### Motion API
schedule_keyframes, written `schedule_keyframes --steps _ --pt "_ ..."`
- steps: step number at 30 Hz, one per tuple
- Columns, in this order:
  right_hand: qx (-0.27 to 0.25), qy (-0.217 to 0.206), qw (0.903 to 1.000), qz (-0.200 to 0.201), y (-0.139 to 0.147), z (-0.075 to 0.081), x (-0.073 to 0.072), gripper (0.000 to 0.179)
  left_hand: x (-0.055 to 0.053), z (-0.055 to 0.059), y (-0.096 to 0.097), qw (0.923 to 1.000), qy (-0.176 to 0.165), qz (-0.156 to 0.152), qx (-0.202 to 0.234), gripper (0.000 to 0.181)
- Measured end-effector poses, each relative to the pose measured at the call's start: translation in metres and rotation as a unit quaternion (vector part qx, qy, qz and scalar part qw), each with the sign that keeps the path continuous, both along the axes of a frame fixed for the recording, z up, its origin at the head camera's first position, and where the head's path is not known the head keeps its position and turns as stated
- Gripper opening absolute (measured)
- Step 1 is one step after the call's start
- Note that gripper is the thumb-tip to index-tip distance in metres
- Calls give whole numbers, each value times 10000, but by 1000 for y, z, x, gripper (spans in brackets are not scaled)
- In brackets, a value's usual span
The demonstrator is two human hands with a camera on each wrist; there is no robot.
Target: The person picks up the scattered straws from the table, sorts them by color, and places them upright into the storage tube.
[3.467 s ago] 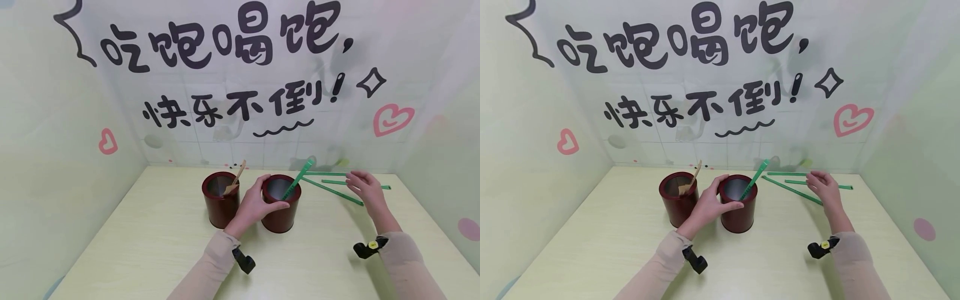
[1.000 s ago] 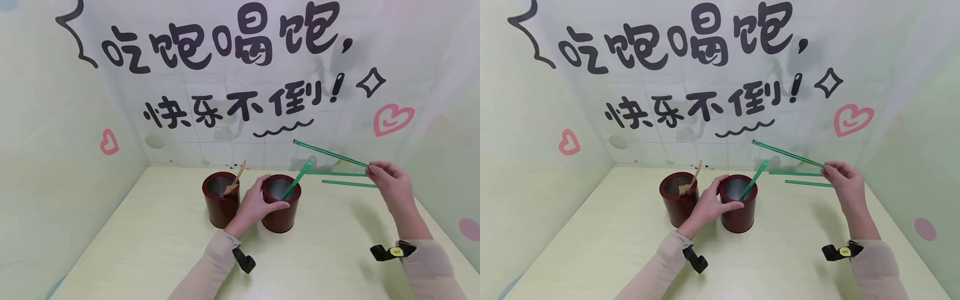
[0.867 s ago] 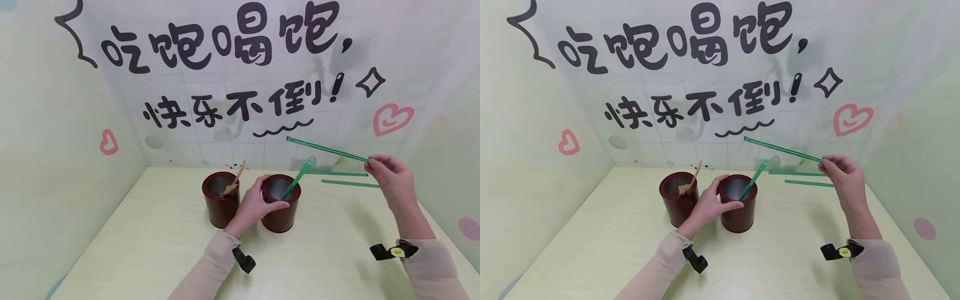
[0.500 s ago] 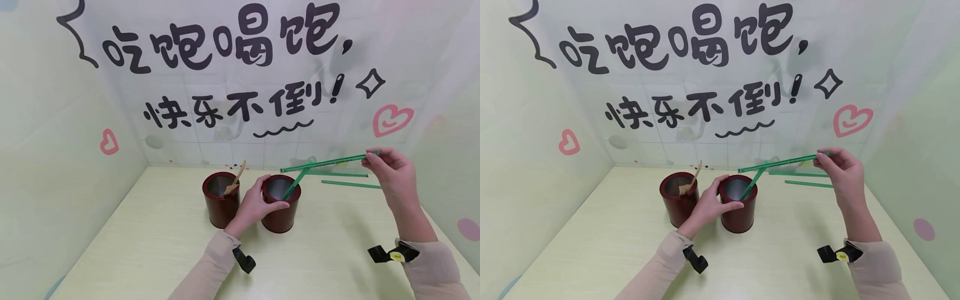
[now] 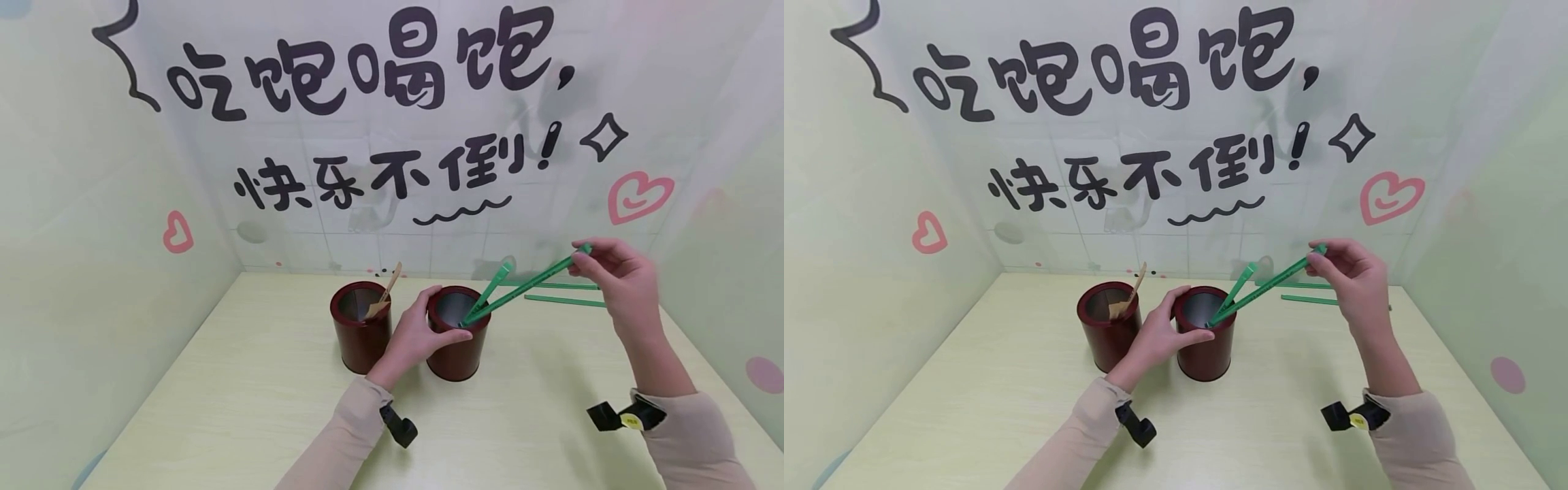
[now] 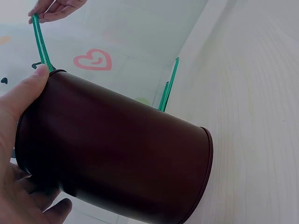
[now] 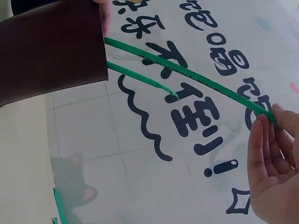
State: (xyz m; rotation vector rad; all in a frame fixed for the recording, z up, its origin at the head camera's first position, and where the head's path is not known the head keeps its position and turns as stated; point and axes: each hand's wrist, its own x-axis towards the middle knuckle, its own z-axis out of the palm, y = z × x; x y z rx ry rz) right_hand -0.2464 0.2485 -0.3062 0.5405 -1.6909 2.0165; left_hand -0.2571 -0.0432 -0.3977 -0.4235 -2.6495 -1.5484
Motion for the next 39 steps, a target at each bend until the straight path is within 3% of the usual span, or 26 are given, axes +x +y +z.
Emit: schedule_keyframes --steps 7,17,39 --pt "528 -115 9985 -44 -10 -8 -5 19 0 0 1 10000 -18 20 9 93" --pt "745 -234 9969 -52 -6 -17 -9 20 -1 -1 1 9999 -87 12 53 93" --pt "293 -714 9970 -53 33 -46 -22 19 0 0 1 10000 -54 33 39 93"
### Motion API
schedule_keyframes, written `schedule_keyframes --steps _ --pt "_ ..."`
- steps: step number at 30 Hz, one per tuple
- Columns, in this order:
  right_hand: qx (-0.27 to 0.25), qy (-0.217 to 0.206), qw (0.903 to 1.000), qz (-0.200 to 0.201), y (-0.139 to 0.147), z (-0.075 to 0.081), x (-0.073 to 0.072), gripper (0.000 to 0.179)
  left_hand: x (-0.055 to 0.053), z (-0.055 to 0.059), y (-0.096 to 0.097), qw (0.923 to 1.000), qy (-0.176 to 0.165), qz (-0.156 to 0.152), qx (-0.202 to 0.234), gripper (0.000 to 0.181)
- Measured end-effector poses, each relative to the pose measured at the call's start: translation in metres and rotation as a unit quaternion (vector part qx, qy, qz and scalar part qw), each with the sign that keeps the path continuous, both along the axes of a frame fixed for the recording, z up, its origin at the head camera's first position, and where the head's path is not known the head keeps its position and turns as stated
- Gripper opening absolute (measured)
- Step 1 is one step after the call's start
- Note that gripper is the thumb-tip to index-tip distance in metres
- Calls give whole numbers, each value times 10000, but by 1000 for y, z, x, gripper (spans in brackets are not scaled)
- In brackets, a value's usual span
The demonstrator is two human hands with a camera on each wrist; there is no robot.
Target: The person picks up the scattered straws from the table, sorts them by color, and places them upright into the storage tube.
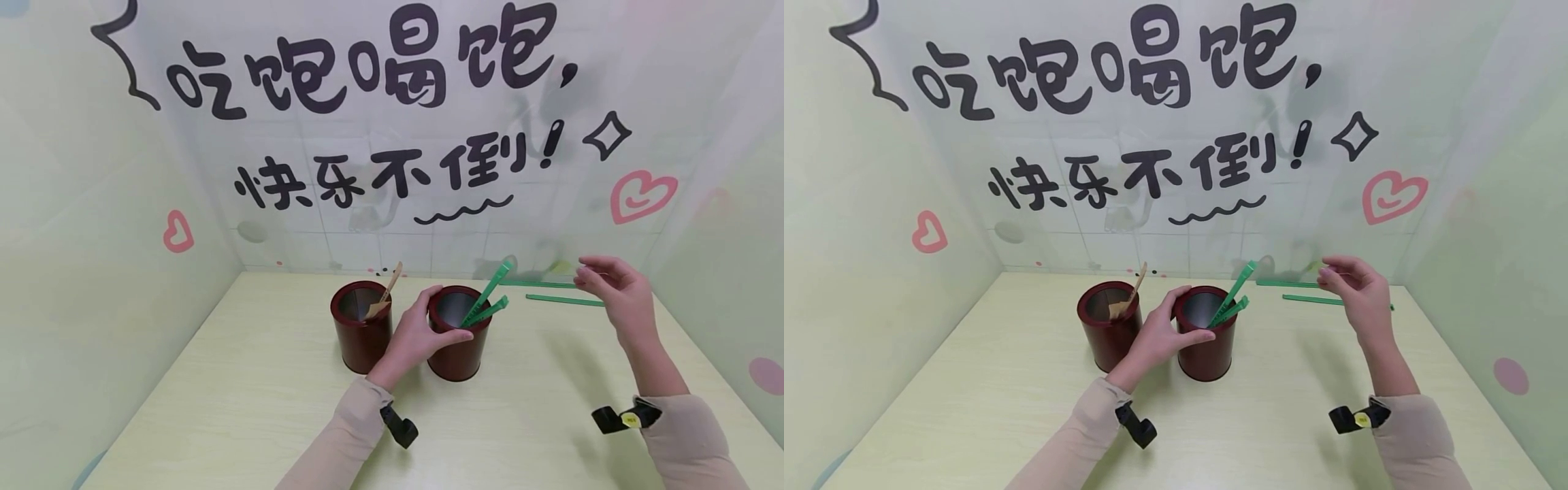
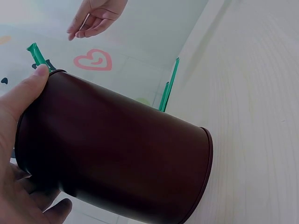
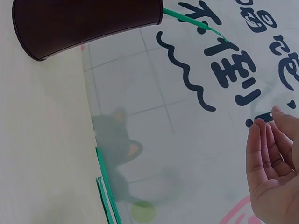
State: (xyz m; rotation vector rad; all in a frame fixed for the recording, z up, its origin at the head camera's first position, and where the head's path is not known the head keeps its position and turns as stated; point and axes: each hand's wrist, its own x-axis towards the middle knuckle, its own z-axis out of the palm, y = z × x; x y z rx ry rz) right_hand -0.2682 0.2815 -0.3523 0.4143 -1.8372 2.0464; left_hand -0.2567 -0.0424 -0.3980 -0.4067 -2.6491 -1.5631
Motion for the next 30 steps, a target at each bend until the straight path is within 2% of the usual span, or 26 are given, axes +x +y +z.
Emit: schedule_keyframes --steps 9,25,30 --pt "-239 -107 9996 -63 12 -12 -4 19 0 0 0 10000 -29 -12 29 93" --pt "-164 -643 9969 -434 37 -39 -20 18 -1 -2 0 10000 6 -23 -15 93" --pt "-338 -854 9941 -573 47 -47 -24 22 -1 -1 0 10000 1 -25 -15 92"
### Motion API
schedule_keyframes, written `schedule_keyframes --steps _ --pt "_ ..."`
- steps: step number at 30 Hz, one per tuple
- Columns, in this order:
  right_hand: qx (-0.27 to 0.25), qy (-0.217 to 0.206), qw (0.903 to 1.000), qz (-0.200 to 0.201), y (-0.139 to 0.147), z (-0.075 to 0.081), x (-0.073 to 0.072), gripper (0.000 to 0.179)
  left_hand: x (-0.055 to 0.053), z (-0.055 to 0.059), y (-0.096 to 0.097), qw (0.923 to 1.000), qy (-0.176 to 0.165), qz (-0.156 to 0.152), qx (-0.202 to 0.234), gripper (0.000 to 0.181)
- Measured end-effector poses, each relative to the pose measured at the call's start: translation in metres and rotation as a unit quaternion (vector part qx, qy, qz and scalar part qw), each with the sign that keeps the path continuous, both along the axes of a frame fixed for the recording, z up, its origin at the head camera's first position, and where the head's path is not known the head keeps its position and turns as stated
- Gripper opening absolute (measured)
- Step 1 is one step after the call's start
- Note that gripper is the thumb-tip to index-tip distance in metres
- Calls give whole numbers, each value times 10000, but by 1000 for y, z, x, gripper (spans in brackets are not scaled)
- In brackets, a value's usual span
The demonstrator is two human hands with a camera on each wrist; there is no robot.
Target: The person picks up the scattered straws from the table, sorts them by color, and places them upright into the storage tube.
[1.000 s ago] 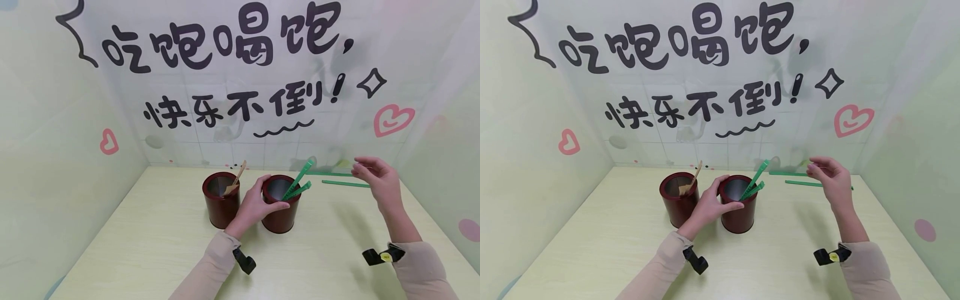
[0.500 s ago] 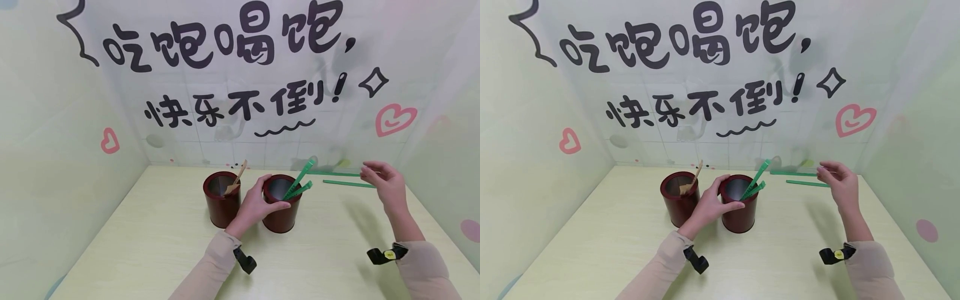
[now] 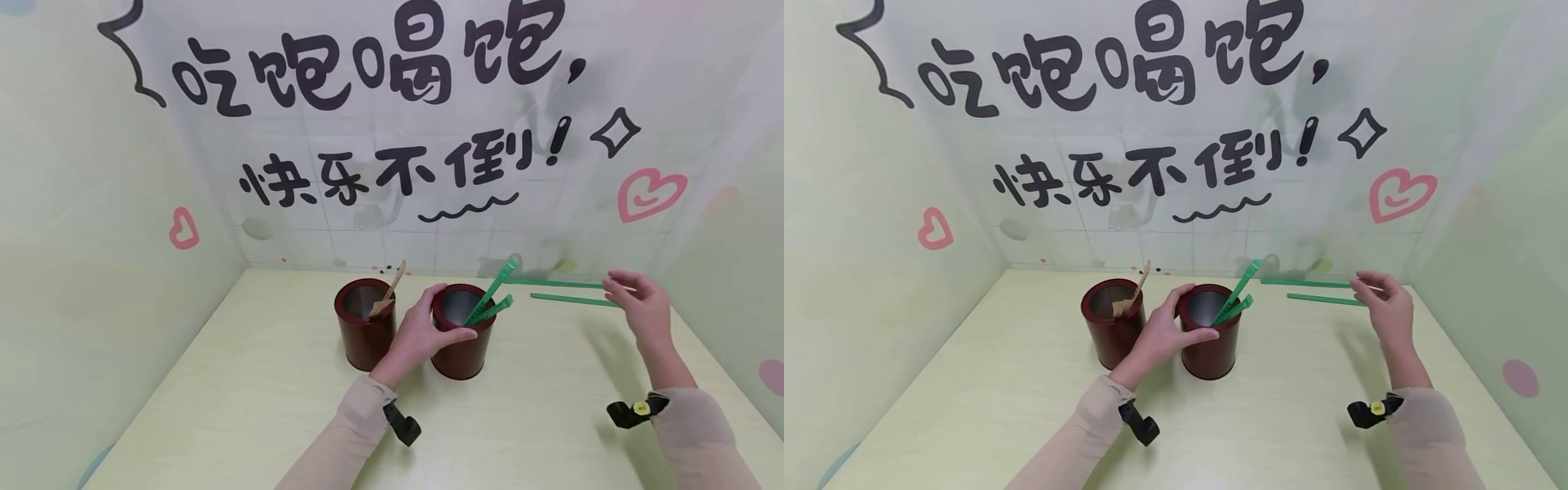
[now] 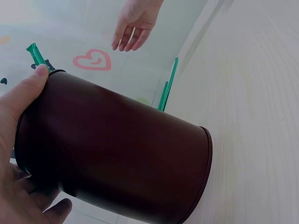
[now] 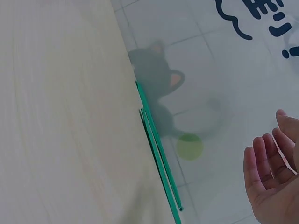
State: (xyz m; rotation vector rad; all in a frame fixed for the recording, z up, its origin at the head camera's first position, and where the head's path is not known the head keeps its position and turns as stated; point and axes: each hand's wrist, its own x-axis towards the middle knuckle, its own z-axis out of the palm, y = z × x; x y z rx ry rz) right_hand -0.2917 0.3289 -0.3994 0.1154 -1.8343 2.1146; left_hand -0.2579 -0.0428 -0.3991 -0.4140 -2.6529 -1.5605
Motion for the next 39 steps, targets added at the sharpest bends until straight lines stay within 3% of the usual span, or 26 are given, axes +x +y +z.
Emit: schedule_keyframes --steps 8,14,19,24,26,29,35,39 --pt "-391 -460 9980 -197 21 -10 -3 22 0 2 -1 10000 -8 -27 23 92" --pt "-381 -706 9961 -366 35 -19 -7 19 1 2 -1 10000 -38 -14 25 92" --pt "125 -1356 9878 -753 47 -27 -13 13 2 2 -1 10000 3 12 -47 93" --pt "1132 -1926 9674 -1194 59 -32 -16 9 2 2 -1 10000 39 13 -54 94" --pt "1269 -2074 9609 -1323 63 -33 -19 10 1 2 -1 10000 52 11 -49 94" --pt "1216 -2407 9515 -1482 68 -35 -21 19 1 1 -1 10000 41 18 -72 94" --pt "1535 -3109 9250 -1555 78 -40 -22 69 4 1 -1 9999 -13 59 -102 94" --pt "1576 -3374 9177 -1380 88 -43 -26 85 4 1 -1 9999 -20 89 -82 94"
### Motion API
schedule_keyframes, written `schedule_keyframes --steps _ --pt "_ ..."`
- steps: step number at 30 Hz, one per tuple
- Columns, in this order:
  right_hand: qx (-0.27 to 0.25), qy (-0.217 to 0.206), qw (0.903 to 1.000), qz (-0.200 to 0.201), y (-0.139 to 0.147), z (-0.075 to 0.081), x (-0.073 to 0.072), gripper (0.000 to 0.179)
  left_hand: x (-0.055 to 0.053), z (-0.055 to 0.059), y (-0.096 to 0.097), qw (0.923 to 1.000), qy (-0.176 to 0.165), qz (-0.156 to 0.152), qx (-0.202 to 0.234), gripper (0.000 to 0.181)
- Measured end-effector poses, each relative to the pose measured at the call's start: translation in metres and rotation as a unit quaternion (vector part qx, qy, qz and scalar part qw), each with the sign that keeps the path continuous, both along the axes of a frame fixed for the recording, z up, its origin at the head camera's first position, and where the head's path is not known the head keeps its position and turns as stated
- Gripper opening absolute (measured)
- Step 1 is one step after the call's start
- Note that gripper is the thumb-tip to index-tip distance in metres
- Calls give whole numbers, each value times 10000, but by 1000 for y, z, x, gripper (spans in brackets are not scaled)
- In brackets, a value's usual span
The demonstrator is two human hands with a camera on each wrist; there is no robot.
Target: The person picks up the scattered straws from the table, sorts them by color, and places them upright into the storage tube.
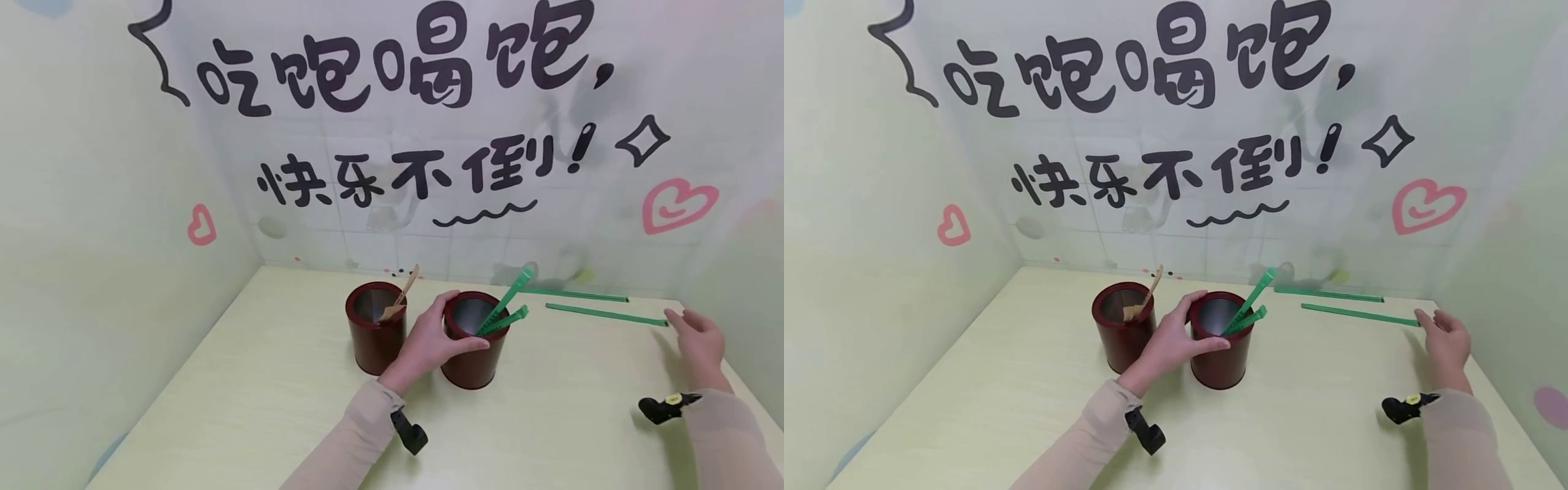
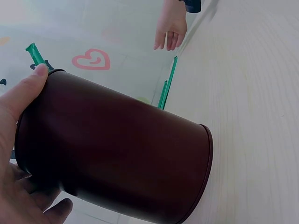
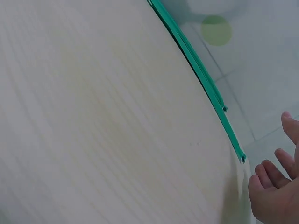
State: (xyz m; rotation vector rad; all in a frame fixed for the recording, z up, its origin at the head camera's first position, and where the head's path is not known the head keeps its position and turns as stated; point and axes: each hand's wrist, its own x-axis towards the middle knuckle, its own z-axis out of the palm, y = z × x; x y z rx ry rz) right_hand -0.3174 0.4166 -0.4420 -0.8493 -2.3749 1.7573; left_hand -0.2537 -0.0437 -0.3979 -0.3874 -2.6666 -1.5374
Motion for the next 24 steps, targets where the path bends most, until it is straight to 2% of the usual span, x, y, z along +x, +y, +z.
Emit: schedule_keyframes --steps 6,9,12,14,19,24 --pt "-581 -401 9975 -72 13 -5 -8 99 0 1 1 10000 -15 -12 -27 94" --pt "-403 -427 9980 240 12 -6 -14 98 -1 1 0 10000 -10 0 -16 94" --pt "203 -354 9963 761 10 -7 -16 93 -1 0 0 10000 -11 -17 4 94" --pt "639 -248 9911 1138 9 -9 -18 90 -1 0 0 10000 -10 -17 10 94" --pt "1549 18 9701 1869 9 -15 -25 82 -2 0 0 10000 -7 -13 -6 95" --pt "2347 114 9480 2148 10 -20 -27 66 -3 0 1 10000 21 -28 -20 94"
